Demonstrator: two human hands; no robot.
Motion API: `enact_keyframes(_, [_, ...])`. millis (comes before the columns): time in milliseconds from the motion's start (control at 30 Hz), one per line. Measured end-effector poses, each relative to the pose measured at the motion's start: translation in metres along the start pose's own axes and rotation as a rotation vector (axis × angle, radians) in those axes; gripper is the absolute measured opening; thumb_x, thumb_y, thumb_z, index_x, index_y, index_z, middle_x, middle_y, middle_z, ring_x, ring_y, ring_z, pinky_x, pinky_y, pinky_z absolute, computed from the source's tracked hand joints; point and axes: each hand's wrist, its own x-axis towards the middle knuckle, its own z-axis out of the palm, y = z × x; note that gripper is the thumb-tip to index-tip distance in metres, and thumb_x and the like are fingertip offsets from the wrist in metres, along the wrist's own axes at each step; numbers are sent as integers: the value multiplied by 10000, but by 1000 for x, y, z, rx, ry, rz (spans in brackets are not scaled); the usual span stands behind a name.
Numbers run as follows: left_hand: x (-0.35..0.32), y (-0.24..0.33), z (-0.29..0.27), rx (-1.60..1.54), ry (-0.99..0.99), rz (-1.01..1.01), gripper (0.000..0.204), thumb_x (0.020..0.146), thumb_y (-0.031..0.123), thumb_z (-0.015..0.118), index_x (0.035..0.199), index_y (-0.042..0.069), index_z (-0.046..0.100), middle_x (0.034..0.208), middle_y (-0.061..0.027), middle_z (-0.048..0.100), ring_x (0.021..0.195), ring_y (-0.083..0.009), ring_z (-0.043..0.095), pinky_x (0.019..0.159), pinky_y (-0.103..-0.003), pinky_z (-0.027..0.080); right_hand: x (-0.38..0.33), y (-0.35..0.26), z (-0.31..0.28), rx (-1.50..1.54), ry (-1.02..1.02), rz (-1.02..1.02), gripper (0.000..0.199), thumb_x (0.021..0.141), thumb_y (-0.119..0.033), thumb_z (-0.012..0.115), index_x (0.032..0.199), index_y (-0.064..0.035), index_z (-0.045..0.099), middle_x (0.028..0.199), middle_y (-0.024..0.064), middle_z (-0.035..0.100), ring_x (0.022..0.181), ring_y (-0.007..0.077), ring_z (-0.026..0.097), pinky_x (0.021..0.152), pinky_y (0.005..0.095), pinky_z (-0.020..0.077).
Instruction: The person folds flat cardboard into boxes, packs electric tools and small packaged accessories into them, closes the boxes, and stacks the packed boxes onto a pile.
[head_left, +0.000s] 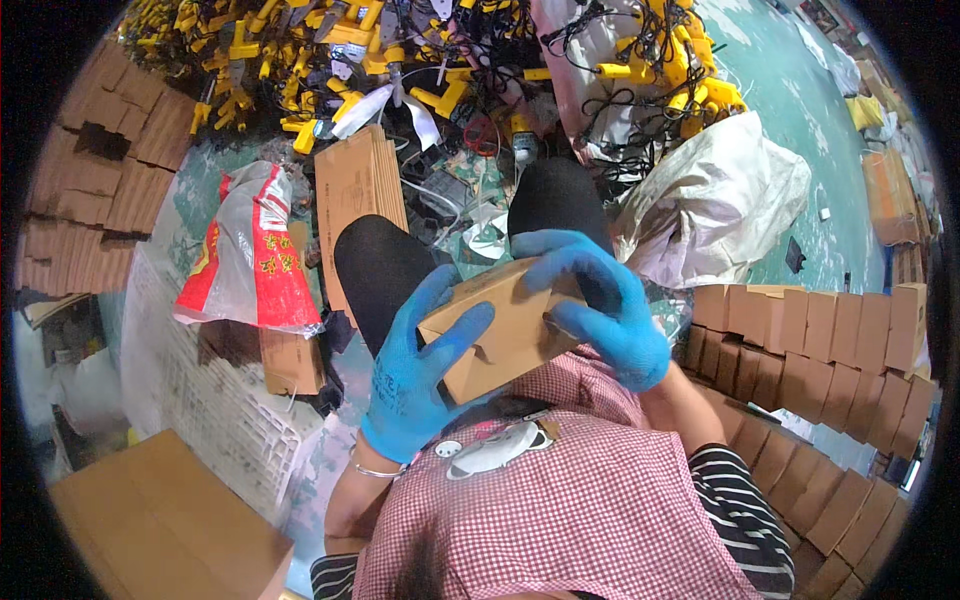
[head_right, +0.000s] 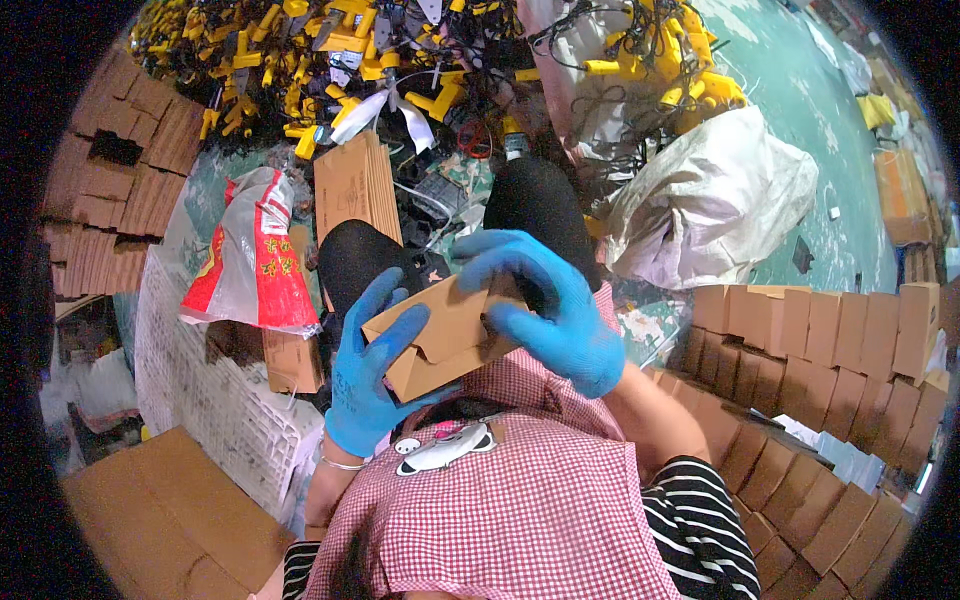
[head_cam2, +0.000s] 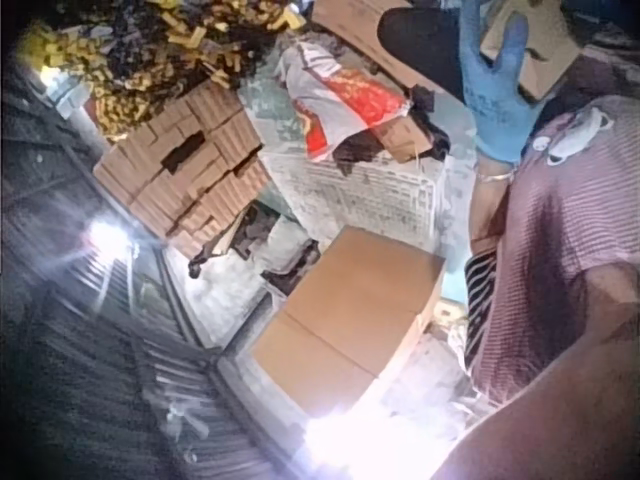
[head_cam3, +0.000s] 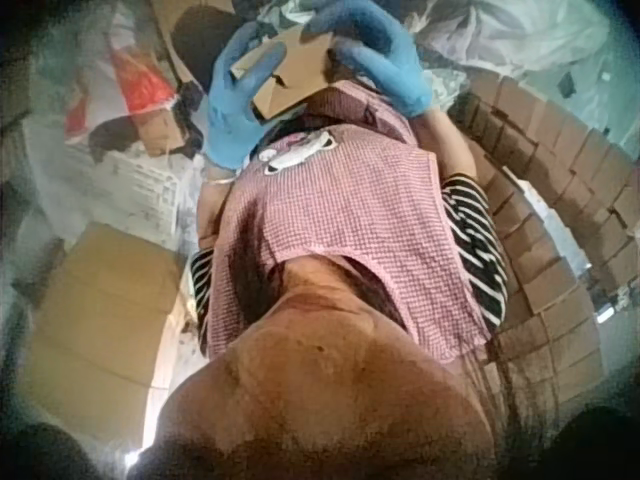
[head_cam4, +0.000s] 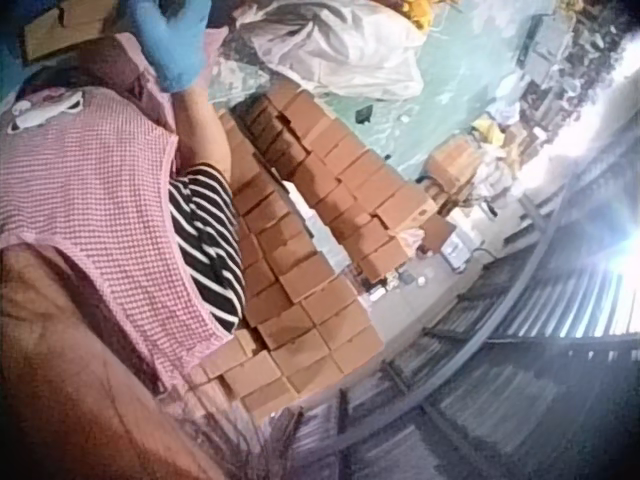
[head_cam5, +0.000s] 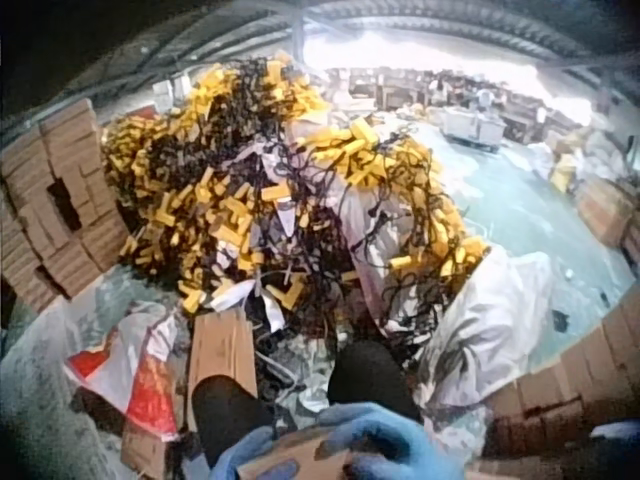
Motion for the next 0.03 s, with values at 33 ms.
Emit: enact_keyframes(33, [-3, -3, 2, 51, -31, -21, 826, 666, 383, 904, 1398, 220, 555, 1545, -192, 299, 1349, -411, 454, 1068, -492, 459, 3, -6, 0, -63, 9, 73, 448, 781, -147, 666, 1212, -34, 619, 1338, 144, 545, 1264, 263, 521, 1091, 374, 377])
